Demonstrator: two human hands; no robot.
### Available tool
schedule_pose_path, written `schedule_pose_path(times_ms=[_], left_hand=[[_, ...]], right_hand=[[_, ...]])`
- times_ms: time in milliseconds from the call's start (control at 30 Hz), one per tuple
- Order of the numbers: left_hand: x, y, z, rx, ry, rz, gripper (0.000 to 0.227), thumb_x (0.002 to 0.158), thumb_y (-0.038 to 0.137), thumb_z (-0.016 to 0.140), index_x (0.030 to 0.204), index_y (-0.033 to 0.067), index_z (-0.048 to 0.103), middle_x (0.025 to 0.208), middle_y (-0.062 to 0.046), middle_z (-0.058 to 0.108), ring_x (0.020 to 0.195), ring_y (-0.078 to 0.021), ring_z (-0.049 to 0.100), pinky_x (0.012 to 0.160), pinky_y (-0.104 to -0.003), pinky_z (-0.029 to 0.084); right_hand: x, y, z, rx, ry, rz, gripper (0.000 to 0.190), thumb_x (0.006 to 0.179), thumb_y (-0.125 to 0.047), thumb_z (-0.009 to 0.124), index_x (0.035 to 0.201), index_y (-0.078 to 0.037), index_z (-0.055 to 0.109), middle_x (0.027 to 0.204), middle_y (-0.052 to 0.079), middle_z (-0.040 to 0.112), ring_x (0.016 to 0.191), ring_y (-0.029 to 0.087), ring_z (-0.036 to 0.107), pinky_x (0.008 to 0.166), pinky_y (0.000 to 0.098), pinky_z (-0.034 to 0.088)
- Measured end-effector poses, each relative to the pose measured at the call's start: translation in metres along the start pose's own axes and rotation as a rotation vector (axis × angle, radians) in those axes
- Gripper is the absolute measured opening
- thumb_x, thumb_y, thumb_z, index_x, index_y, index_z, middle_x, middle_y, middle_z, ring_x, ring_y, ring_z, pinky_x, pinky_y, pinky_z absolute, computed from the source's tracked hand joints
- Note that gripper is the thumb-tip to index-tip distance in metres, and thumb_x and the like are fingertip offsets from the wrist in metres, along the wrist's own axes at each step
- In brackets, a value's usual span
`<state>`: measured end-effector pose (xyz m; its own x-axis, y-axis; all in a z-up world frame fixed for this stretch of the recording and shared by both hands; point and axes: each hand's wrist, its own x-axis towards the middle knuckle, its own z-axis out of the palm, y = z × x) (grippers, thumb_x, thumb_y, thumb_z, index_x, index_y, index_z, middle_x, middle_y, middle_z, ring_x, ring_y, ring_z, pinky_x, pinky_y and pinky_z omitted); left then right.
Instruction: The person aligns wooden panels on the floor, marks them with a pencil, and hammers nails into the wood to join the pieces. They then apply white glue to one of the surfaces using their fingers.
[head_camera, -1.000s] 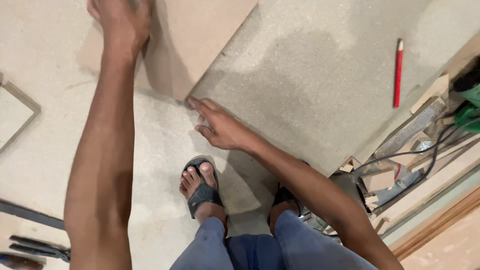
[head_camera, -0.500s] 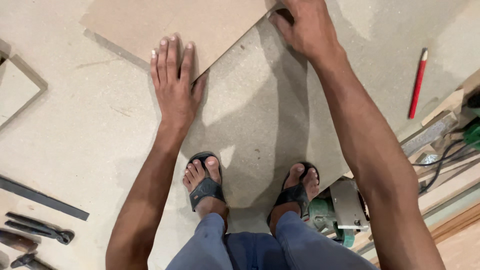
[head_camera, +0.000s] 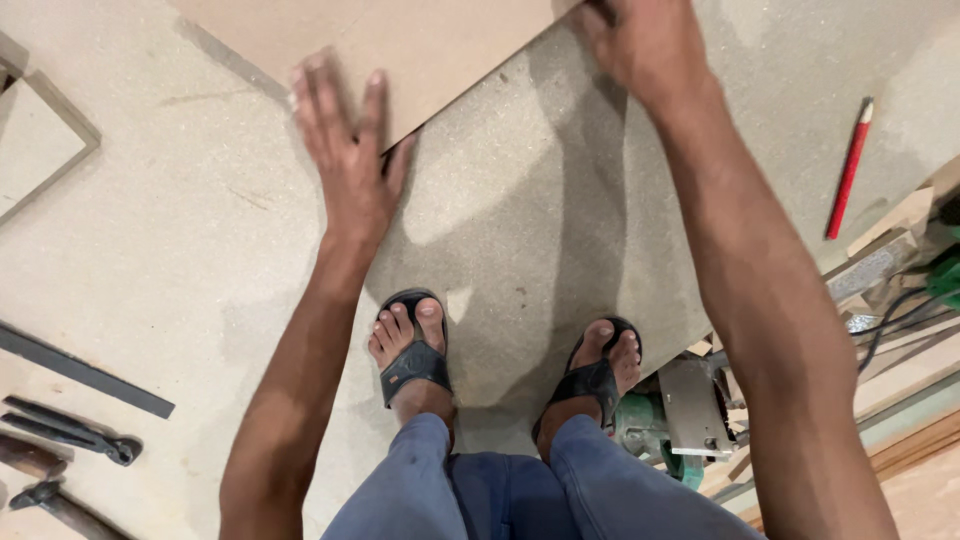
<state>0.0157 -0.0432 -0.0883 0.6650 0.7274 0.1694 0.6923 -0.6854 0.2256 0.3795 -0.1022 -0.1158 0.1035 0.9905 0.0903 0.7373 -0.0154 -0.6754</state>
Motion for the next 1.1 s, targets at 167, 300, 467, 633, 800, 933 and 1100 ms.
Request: schedule_pose_path(times_ms=[167, 300, 467, 633, 800, 933, 1100], left_hand=[[-0.027, -0.006, -0.020, -0.262, 0.032, -0.190, 0.092, 0.103, 0.008, 0.087, 0.167, 0.0332, 0.025, 0.171, -0.018, -0.005, 0.162, -0.0411, 0.006, 0.138, -0.055, 0.019], [-0.031, -0.005, -0.032, -0.372, 0.084, -0.253, 0.084, 0.106, 0.001, 0.081, 0.169, 0.0296, 0.032, 0.175, -0.020, 0.004, 0.160, -0.0410, 0.016, 0.134, -0.054, 0.032], [-0.043, -0.017, -0.030, -0.396, 0.116, -0.387, 0.069, 0.105, 0.000, 0.076, 0.161, 0.0227, 0.043, 0.162, -0.021, 0.032, 0.151, -0.0400, 0.043, 0.118, -0.045, 0.050], [-0.052, -0.036, -0.027, -0.282, 0.144, -0.274, 0.071, 0.102, 0.000, 0.080, 0.160, 0.0211, 0.045, 0.153, -0.018, 0.044, 0.140, -0.0345, 0.052, 0.115, -0.042, 0.055], [-0.053, -0.038, -0.025, -0.301, 0.179, -0.241, 0.073, 0.102, -0.002, 0.081, 0.160, 0.0229, 0.045, 0.150, -0.014, 0.046, 0.139, -0.0303, 0.053, 0.115, -0.038, 0.057], [-0.052, -0.039, -0.024, -0.366, 0.197, -0.247, 0.073, 0.100, -0.001, 0.083, 0.158, 0.0244, 0.048, 0.149, -0.012, 0.045, 0.137, -0.0274, 0.056, 0.114, -0.037, 0.054], [-0.049, -0.043, -0.022, -0.387, 0.174, -0.313, 0.069, 0.099, 0.001, 0.084, 0.155, 0.0248, 0.051, 0.148, -0.013, 0.045, 0.134, -0.0261, 0.059, 0.105, -0.032, 0.058]], right_hand=[[-0.032, -0.063, 0.004, -0.083, 0.121, -0.006, 0.041, 0.094, -0.002, 0.081, 0.134, -0.002, 0.070, 0.108, 0.015, 0.075, 0.094, 0.025, 0.070, 0.084, 0.0356, 0.061], [-0.045, -0.083, 0.016, -0.002, 0.187, -0.059, 0.045, 0.093, 0.001, 0.084, 0.136, 0.000, 0.067, 0.122, 0.016, 0.075, 0.105, 0.024, 0.069, 0.092, 0.0345, 0.061], [-0.058, -0.097, 0.028, -0.017, 0.180, -0.060, 0.044, 0.094, 0.005, 0.082, 0.136, 0.002, 0.068, 0.120, 0.014, 0.074, 0.106, 0.024, 0.069, 0.092, 0.0346, 0.061], [-0.062, -0.103, 0.029, -0.040, 0.230, -0.133, 0.044, 0.091, 0.008, 0.081, 0.133, 0.004, 0.067, 0.121, 0.017, 0.072, 0.108, 0.028, 0.068, 0.095, 0.0369, 0.060], [-0.061, -0.102, 0.031, 0.001, 0.207, -0.072, 0.042, 0.095, 0.007, 0.083, 0.134, 0.002, 0.066, 0.112, 0.017, 0.069, 0.100, 0.026, 0.069, 0.083, 0.0345, 0.062], [-0.057, -0.103, 0.029, 0.100, 0.178, -0.020, 0.040, 0.096, 0.007, 0.084, 0.130, 0.000, 0.066, 0.105, 0.015, 0.069, 0.093, 0.025, 0.073, 0.078, 0.0357, 0.063], [-0.052, -0.101, 0.030, 0.174, 0.157, -0.053, 0.042, 0.094, 0.014, 0.077, 0.131, -0.001, 0.062, 0.114, 0.016, 0.069, 0.101, 0.026, 0.076, 0.083, 0.0312, 0.064]])
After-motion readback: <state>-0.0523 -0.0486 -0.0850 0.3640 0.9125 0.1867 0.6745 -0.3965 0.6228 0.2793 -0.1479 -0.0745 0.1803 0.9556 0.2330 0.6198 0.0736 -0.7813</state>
